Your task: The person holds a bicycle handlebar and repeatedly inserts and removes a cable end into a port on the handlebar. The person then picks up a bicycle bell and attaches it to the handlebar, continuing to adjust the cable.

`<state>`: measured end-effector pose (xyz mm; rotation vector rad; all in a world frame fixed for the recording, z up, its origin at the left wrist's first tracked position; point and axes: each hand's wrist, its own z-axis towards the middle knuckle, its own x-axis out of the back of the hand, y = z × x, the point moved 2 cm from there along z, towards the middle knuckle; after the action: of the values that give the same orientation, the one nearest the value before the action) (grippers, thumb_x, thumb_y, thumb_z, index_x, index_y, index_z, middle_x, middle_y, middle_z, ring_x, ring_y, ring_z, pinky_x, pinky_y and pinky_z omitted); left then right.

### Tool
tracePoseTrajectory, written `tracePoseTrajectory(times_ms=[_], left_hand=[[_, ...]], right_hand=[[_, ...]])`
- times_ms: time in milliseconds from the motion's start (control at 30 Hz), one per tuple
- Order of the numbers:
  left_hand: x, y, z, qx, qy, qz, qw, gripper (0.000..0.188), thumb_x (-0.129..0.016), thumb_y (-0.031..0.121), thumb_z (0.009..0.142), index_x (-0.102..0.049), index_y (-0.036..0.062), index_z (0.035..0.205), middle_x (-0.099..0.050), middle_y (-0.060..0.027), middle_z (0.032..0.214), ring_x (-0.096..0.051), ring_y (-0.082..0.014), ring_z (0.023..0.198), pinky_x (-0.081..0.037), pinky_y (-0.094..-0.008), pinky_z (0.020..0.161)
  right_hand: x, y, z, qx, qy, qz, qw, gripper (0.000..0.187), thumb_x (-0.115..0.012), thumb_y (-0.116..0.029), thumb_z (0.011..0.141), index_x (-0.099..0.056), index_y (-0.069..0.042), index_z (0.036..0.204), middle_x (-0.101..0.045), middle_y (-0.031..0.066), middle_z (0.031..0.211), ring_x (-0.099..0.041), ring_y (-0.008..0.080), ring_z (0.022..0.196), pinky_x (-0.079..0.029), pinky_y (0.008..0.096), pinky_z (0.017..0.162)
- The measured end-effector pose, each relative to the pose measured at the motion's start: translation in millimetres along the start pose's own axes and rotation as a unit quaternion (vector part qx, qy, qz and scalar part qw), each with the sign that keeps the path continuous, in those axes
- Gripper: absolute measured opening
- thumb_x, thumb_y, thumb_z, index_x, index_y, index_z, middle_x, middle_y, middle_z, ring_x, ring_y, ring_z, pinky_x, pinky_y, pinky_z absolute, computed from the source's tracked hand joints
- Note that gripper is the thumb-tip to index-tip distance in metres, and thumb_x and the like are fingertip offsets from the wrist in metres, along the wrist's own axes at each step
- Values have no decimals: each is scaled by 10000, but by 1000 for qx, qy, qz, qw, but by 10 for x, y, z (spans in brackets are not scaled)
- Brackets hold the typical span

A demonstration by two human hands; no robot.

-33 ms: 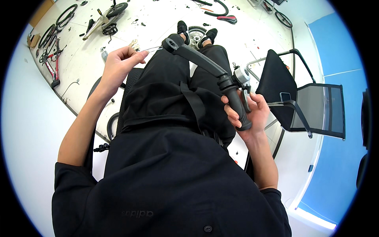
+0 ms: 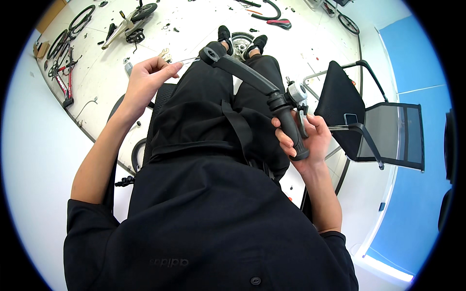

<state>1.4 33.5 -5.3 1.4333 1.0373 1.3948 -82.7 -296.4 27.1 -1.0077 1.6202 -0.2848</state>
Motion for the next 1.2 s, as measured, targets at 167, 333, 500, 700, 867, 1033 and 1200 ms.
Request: tracePoseTrajectory(times_ms=[167,333,500,700,867,1033,1200], left_hand=[[9,19,0,9,1,8,1000,249,-682,279,839,-638,60,730,-610,17,705,-434,-35,664,-312,-213,644],[13,5,4,14,-1,15,1000,258,-687,286,836,-631,62,720,-603,18,696,-430,-36,657,-313,-213,643],[15,-56,28,11,-2,8,1000,269,-687,300,842,-628,67,721,-602,16,694,-435,-38,656,-323,-215,651],[11,-25,18,23,-8,13,1000,279,-687,307,845,-621,70,713,-602,14,691,-442,-37,660,-326,-214,657],[11,-26,19,24,-8,17,1000,281,-687,308,843,-621,67,712,-597,15,685,-442,-36,660,-327,-212,659],[21,-34,15,24,-6,19,1000,286,-685,311,842,-629,57,724,-595,14,686,-442,-37,661,-329,-212,661],[14,23,5,19,-5,26,999,279,-682,308,843,-639,53,740,-602,14,703,-426,-36,652,-310,-214,630]], right_hand=[[-16,-2,5,4,-2,-27,1000,514,-319,-338,868,-438,118,1074,-551,249,956,-479,182,534,-415,258,416],[-30,0,7,11,-3,-41,999,487,-319,-305,854,-440,115,1067,-558,245,943,-482,184,526,-423,263,426],[35,11,16,-3,-14,-70,997,420,-335,-228,820,-442,105,1052,-567,237,929,-481,187,502,-430,266,434],[32,23,21,1,-9,-52,999,407,-350,-220,816,-445,100,1049,-571,237,924,-486,186,507,-432,265,432],[30,23,17,8,-15,-63,998,436,-353,-274,849,-442,91,1072,-568,240,941,-496,184,534,-435,260,426],[-43,9,6,24,6,-69,997,494,-332,-352,887,-443,86,1088,-569,237,932,-505,181,554,-432,260,428],[-47,14,-2,29,-3,-83,996,521,-315,-380,895,-442,88,1085,-574,228,922,-503,176,549,-430,263,436]])
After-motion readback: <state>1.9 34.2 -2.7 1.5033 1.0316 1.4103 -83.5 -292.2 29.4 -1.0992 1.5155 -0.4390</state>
